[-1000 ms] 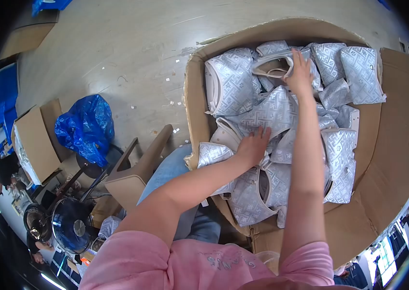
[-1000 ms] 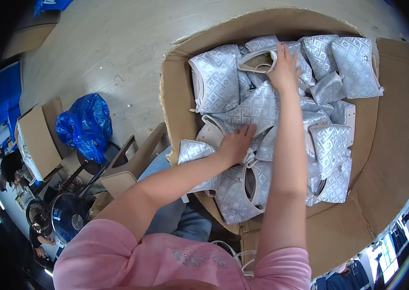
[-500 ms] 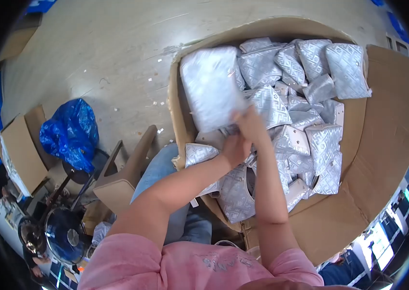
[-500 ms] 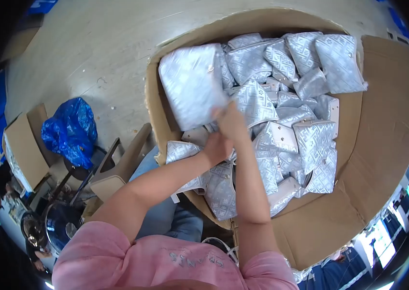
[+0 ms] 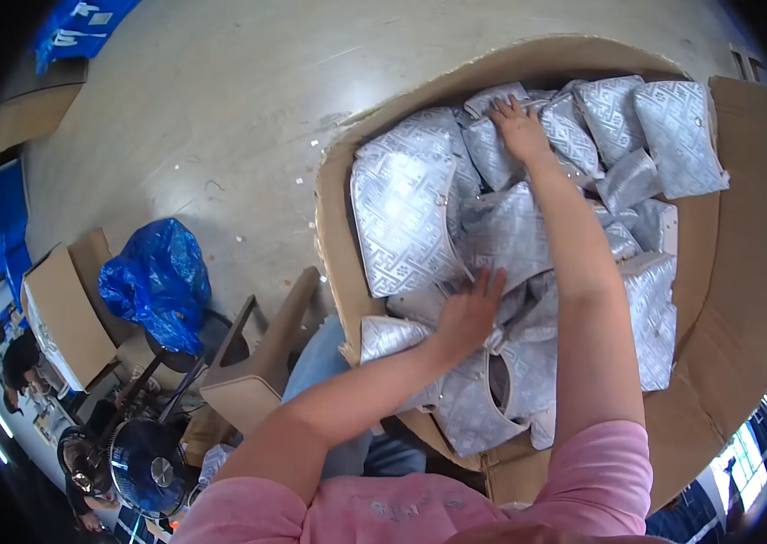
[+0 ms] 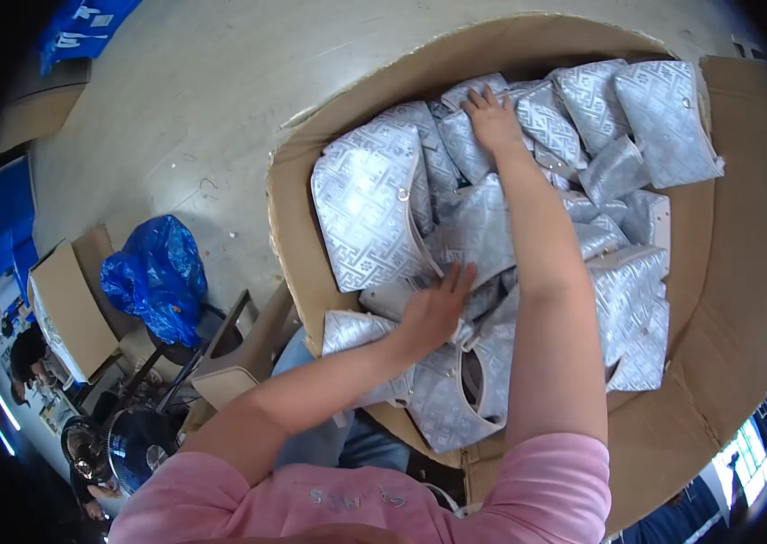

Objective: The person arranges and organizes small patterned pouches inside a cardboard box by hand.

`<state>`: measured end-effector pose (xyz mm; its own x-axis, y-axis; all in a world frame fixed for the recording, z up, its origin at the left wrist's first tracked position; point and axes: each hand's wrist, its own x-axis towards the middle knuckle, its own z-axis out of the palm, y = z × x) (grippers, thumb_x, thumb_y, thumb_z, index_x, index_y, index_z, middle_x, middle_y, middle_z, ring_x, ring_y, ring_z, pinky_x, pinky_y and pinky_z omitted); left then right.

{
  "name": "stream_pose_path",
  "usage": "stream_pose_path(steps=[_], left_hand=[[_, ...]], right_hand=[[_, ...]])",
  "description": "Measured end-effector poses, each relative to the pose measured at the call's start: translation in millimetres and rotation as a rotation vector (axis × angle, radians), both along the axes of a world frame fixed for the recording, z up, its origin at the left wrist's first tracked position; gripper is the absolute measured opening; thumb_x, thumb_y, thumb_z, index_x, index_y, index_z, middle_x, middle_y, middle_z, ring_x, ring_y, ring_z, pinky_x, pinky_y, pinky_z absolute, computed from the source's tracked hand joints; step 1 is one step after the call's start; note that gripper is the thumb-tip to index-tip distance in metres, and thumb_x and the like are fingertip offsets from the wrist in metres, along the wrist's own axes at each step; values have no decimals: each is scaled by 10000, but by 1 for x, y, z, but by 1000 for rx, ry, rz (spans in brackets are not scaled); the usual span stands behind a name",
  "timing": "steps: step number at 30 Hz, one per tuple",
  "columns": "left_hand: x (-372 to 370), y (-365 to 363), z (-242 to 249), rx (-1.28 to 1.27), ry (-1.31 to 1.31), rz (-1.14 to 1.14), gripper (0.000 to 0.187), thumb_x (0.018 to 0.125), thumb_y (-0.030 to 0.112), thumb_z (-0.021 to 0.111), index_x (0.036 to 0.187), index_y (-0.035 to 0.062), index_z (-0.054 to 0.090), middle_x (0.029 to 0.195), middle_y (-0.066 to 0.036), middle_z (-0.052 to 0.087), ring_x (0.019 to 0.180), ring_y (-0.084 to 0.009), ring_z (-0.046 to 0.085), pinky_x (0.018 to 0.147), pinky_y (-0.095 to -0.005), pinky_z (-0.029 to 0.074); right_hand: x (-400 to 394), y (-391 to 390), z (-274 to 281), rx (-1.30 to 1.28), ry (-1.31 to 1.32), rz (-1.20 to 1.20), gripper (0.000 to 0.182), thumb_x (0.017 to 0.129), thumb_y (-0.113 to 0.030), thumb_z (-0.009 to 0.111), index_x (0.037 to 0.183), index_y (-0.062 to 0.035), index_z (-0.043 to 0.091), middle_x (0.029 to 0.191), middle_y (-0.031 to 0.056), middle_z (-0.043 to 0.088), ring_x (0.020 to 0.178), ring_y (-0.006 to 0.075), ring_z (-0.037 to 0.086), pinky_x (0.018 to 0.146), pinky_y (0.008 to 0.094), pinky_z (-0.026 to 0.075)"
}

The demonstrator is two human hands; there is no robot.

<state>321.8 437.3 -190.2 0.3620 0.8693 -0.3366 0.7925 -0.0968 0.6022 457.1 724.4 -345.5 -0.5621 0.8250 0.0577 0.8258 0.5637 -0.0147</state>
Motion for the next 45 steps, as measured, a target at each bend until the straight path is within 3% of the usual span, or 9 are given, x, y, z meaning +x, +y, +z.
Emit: stream_pose_path(steps=[6, 14, 17, 20, 24, 37, 39, 42, 45], left_hand=[[-4, -2, 1, -54, -48, 37, 698, 734, 49, 555, 1406, 14, 369, 1306, -257, 503, 883, -347, 652, 627, -382, 560], [-1, 4, 1, -74, -35, 40, 713, 726, 62, 572, 1406, 7, 365, 1317, -273, 479, 980, -405, 614, 673, -385, 565], [2, 3, 0, -54, -16, 32, 717, 723, 70, 576, 1406, 7, 367, 1318, -274, 479, 997, -408, 608, 690, -388, 565], [-1, 3, 1, -61, -53, 54, 718, 720, 75, 577, 1406, 11, 373, 1319, -271, 480, 996, -408, 608, 696, -394, 561], [0, 4, 1, -81, -74, 43, 719, 717, 66, 574, 1407, 19, 377, 1323, -272, 480, 993, -414, 608, 721, -399, 552], [-3, 5, -4, -34, -58, 74, 713, 723, 55, 570, 1413, 57, 388, 1324, -254, 487, 1002, -374, 614, 767, -399, 536], [-3, 2, -4, -40, -71, 92, 705, 728, 51, 564, 1412, 67, 392, 1319, -251, 497, 983, -370, 623, 765, -401, 536], [6, 3, -2, -8, -80, 79, 692, 736, 53, 557, 1410, 73, 399, 1315, -247, 505, 972, -366, 629, 759, -401, 538], [-2, 4, -7, 9, -37, 74, 673, 746, 60, 549, 1404, 74, 409, 1312, -243, 512, 967, -360, 631, 749, -400, 540]], right_hand=[[4, 8, 37, -453, 22, -74, 277, 882, -99, 468, 1056, -98, 683, 1211, 146, 610, 1080, 357, 601, 916, 396, 502], [-34, -42, 127, -175, 395, 451, 256, 820, -182, 616, 1023, -30, 648, 897, 117, 653, 830, 324, 637, 793, 389, 510], [-49, -47, 100, -712, 578, -826, 413, 772, -305, 692, 1033, 4, 610, 832, 139, 613, 755, 310, 611, 748, 386, 505], [-56, -19, 82, -1089, 305, -817, 552, 741, -373, 720, 1089, 18, 544, 858, 210, 631, 794, 349, 632, 733, 406, 511], [-51, -19, 83, -662, 277, -375, 428, 785, -318, 678, 1036, 2, 545, 907, 243, 652, 863, 388, 640, 754, 442, 508], [-25, -18, 51, -749, -102, -221, 486, 821, -185, 626, 1255, -34, 466, 980, 238, 655, 943, 387, 631, 830, 481, 487], [2, -12, 74, 285, -61, -331, 388, 819, -293, 650, 1110, -47, 577, 871, 211, 671, 887, 410, 638, 772, 490, 505], [91, -10, 27, -64, -364, -371, 348, 834, -312, 650, 1083, -72, 619, 917, 179, 681, 881, 387, 650, 770, 475, 512], [84, 12, 82, -212, -302, -643, 342, 827, -284, 667, 1112, -100, 624, 996, 155, 678, 881, 387, 649, 775, 460, 516]])
